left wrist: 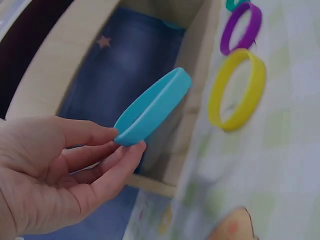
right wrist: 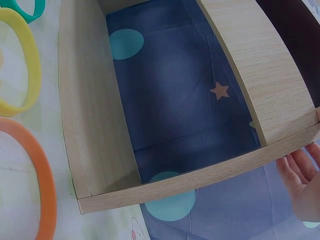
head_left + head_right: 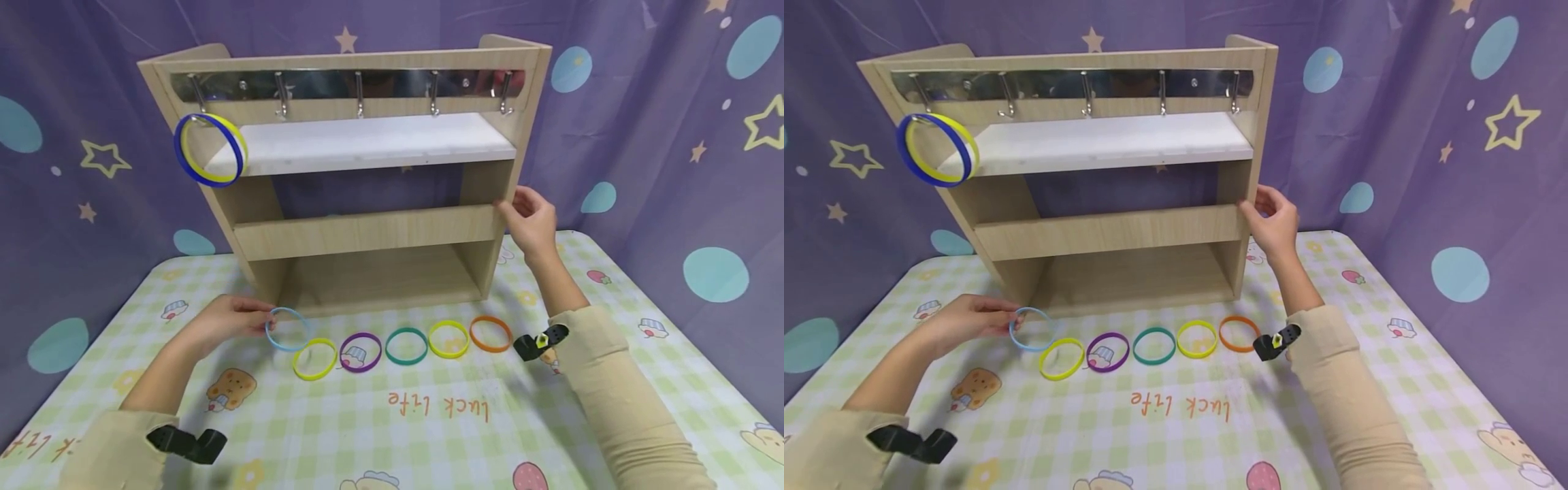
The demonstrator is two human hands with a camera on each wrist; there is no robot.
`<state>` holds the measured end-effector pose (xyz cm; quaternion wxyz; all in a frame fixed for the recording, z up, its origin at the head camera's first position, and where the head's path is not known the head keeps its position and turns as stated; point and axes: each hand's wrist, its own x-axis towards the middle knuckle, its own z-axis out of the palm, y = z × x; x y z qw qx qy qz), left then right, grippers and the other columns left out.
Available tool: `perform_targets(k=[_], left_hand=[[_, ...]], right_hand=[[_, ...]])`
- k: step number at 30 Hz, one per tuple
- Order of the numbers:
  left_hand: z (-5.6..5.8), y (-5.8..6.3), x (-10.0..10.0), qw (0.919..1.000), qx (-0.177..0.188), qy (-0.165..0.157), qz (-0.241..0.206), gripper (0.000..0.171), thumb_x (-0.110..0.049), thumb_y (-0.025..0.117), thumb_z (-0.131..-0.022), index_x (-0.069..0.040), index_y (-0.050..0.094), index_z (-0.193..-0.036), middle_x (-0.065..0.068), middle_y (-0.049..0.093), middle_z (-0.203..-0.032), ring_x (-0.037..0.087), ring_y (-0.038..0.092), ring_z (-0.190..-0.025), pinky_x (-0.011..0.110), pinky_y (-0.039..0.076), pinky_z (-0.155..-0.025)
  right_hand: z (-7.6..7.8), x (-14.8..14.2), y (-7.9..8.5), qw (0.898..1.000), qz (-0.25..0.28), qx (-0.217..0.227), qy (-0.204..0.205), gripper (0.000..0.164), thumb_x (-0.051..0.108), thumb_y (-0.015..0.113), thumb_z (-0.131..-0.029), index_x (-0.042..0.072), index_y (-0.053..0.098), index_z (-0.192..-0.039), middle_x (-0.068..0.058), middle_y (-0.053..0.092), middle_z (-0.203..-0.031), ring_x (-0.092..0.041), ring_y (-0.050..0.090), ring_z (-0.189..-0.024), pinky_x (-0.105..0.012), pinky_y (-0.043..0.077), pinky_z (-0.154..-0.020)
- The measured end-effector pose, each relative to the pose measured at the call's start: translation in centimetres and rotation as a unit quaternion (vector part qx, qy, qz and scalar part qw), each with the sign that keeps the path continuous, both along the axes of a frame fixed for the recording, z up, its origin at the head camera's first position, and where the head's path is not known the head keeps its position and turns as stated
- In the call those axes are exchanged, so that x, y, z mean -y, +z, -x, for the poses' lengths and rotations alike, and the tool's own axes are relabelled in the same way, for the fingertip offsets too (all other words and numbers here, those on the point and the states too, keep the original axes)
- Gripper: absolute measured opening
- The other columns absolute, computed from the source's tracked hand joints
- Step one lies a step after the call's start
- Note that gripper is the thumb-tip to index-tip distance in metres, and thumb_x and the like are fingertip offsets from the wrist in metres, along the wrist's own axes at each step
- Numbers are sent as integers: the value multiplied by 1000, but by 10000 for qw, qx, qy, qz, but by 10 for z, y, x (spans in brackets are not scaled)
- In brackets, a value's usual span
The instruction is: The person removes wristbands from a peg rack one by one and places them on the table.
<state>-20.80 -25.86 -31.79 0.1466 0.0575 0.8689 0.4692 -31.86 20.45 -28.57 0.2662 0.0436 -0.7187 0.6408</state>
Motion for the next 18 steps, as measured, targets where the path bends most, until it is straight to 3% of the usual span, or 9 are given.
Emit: perform_targets(k=[7,14,18], left_hand=[[-4,-15,19,9984,137,80,537,45,-12,52,-98,21,46,-129,25,70,-109,23,71,-95,29,62,-81],[-7,-22,28,9986,373,-23,373,46,-10,51,-98,24,42,-129,18,72,-105,11,71,-89,26,62,-80],[-8,-25,29,9981,430,-106,429,44,-8,51,-98,24,44,-126,19,72,-105,11,70,-89,28,62,-80]], right_hand=[[0,0,0,10000,6,-64,7,18,9,66,-81,26,63,-87,24,62,-72,5,59,-72,-7,50,-71],[-1,0,0,10000,-63,1,-37,15,11,66,-82,22,64,-91,24,62,-73,4,59,-74,-8,50,-70],[-2,-1,0,9999,-113,67,-39,14,12,65,-82,18,65,-95,24,61,-75,4,59,-75,-8,50,-70]])
